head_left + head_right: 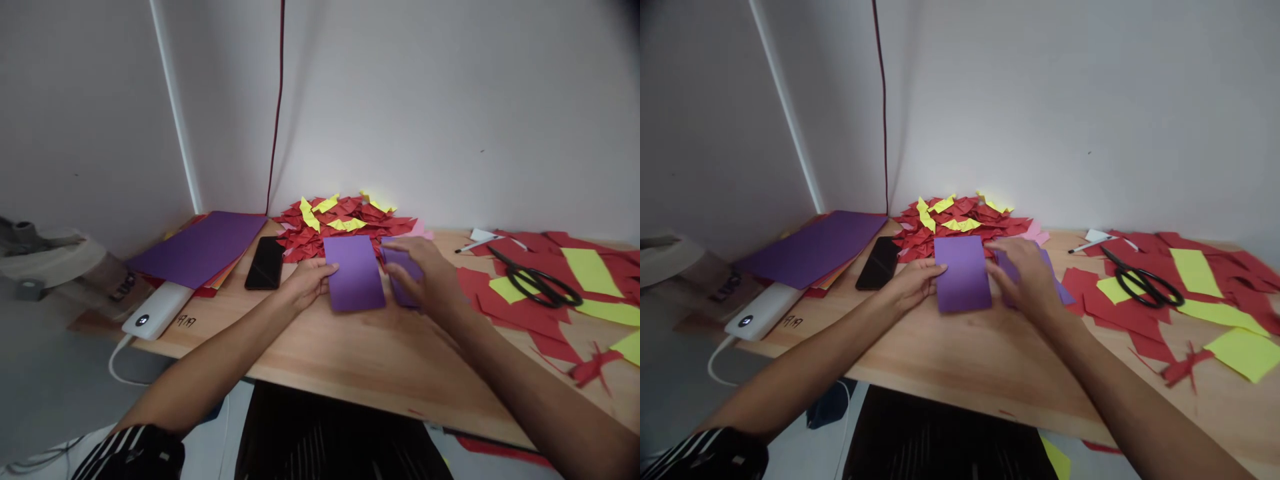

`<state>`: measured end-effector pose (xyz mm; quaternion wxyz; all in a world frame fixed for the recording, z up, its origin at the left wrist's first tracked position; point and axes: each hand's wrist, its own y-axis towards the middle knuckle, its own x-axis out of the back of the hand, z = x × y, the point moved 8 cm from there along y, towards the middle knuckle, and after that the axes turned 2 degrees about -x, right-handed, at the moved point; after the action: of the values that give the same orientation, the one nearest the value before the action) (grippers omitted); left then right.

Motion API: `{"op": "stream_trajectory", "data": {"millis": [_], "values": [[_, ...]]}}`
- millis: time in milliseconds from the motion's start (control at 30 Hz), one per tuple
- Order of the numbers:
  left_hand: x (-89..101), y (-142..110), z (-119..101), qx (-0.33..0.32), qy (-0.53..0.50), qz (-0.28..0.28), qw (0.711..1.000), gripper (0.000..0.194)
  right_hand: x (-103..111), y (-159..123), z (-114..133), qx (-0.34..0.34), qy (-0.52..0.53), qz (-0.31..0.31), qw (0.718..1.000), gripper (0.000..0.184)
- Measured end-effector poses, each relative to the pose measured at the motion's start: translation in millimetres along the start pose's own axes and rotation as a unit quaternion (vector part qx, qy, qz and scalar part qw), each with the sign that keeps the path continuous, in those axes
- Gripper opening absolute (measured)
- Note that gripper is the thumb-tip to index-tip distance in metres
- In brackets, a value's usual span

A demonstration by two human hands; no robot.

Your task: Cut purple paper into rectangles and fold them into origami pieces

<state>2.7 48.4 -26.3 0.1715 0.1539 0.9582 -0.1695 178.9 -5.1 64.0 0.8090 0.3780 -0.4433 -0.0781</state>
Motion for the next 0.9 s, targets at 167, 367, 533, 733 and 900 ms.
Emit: {"op": "stream_trajectory", "data": {"millis": [167,367,533,733,900], "values": [[6.8,-5.5,-2.8,0.002,-0.074,-0.015,0.997,0.014,-33.2,-22.9,41.0,0.123,-0.035,0.101,0.987,0.05],[-0.2,-15.3,-5.3,0.004,-0.112,0.011,0.994,0.017,-47.3,-32.8,43.5,0.134,-0.061,0.117,0.982,0.038],[0.3,-16.0,-1.3,0.02,-0.114,0.003,0.993,0.017,-38.7,-32.8,39.6,0.155,-0.008,0.106,0.982,0.029],[17.4,-10.4,-7.2,0.036,-0.155,-0.053,0.986,0.01,-34.9,-37.3,50.9,0.21,0.032,0.125,0.969,0.031],[22.7,-9.4,-17.1,0.025,-0.119,-0.047,0.992,0.028,-27.7,-42.7,55.1,0.231,0.054,0.149,0.96,0.04]]}}
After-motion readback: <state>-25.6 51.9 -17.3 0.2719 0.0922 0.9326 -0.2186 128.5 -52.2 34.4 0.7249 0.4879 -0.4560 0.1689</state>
